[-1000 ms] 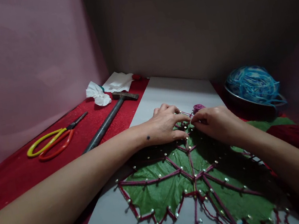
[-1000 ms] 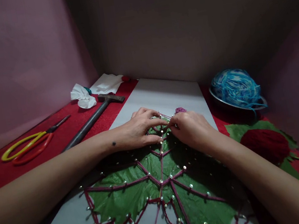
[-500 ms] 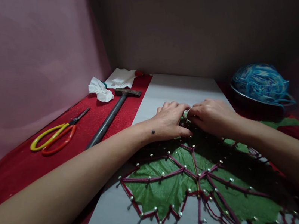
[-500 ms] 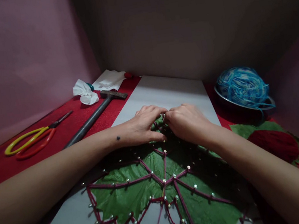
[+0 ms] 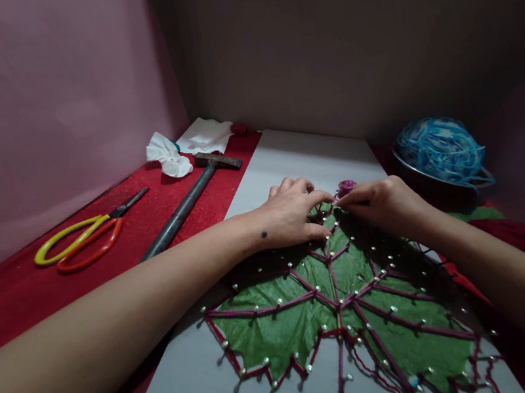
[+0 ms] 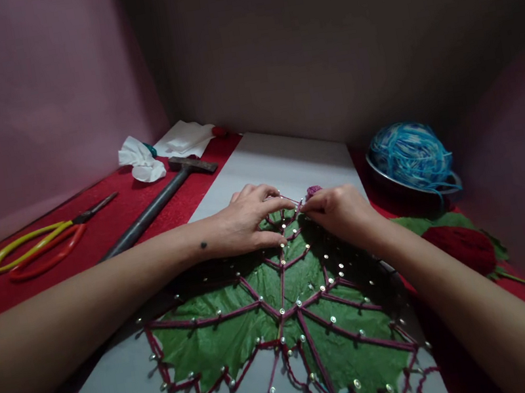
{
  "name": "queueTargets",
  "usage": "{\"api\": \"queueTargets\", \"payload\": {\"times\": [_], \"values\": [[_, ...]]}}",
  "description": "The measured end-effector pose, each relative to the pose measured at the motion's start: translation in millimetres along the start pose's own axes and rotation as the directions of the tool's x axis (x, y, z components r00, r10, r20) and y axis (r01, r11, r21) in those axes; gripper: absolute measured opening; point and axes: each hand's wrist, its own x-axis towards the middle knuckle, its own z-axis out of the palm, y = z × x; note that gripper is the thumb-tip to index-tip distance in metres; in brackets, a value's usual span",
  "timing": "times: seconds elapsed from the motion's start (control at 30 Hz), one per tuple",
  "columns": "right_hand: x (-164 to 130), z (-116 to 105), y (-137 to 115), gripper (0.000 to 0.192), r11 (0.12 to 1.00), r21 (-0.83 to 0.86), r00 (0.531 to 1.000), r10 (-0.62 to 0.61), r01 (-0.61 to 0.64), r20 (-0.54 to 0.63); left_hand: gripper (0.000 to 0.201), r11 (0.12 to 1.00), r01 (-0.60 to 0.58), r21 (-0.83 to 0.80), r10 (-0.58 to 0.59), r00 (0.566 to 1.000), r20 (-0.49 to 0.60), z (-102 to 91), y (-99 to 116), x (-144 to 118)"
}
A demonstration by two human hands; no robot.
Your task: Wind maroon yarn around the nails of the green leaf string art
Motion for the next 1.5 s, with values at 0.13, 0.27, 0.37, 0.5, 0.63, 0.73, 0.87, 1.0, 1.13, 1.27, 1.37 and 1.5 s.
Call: {"api": "queueTargets", "payload": {"times": [0.13, 0.27, 0.37, 0.5, 0.63, 0.73, 0.87, 1.0, 1.13, 1.27, 1.37, 1.5], "values": [[-8, 2, 2, 0.024, 0.981, -0.089, 0.983, -0.176, 0.171, -0.054, 0.054, 1.000, 0.008, 0.012, -0.009, 0.998, 0.063, -3.3, 2, 2], [-9, 0, 5, 0.032, 0.958, -0.116, 0.965, -0.261, 0.262, 0.022, 0.055, 0.999, 0.025, 0.020, -0.026, 0.996, 0.085, -5.3, 4, 3], [-5, -4, 7, 0.033, 0.950, -0.116, 0.956, -0.279, 0.289, 0.092, 0.054, 1.000, 0.004, 0.026, -0.006, 0.997, 0.082, -3.8, 3, 3], [3, -8, 8, 0.032, 0.933, -0.105, 0.928, -0.321, 0.345, 0.191, 0.051, 0.996, -0.036, 0.086, 0.032, 0.998, 0.050, 0.3, 0, 4], [9, -10, 4, 0.028, 0.922, -0.099, 0.902, -0.339, 0.375, 0.267, 0.050, 0.991, -0.055, 0.122, 0.054, 0.998, 0.013, 1.0, 1, 3], [10, -12, 1, 0.030, 0.908, -0.138, 0.891, -0.345, 0.397, 0.295, 0.045, 0.986, -0.069, 0.152, 0.073, 0.997, -0.020, 0.0, 3, 1], [6, -12, 1, 0.031, 0.915, -0.121, 0.897, -0.341, 0.386, 0.281, 0.042, 0.960, -0.128, 0.249, 0.145, 0.988, -0.050, 1.4, 5, -3], [3, -10, 4, 0.033, 0.928, -0.049, 0.911, -0.350, 0.369, 0.218, 0.042, 0.947, -0.158, 0.279, 0.177, 0.983, -0.044, 3.9, 4, -3], [5, -11, 4, 0.032, 0.892, -0.083, 0.881, -0.418, 0.445, 0.222, 0.043, 0.966, -0.141, 0.216, 0.142, 0.990, 0.012, 3.7, 4, 0], [7, -14, 2, 0.032, 0.904, -0.074, 0.884, -0.390, 0.421, 0.256, 0.044, 0.971, -0.137, 0.195, 0.131, 0.991, 0.043, 2.0, 5, 0], [7, -15, 1, 0.032, 0.928, -0.063, 0.895, -0.336, 0.368, 0.293, 0.044, 0.970, -0.132, 0.206, 0.127, 0.991, 0.034, 0.9, 6, 0], [8, -14, 2, 0.034, 0.938, -0.053, 0.897, -0.310, 0.343, 0.315, 0.042, 0.971, -0.155, 0.183, 0.148, 0.988, 0.051, -0.4, 7, 2]]}}
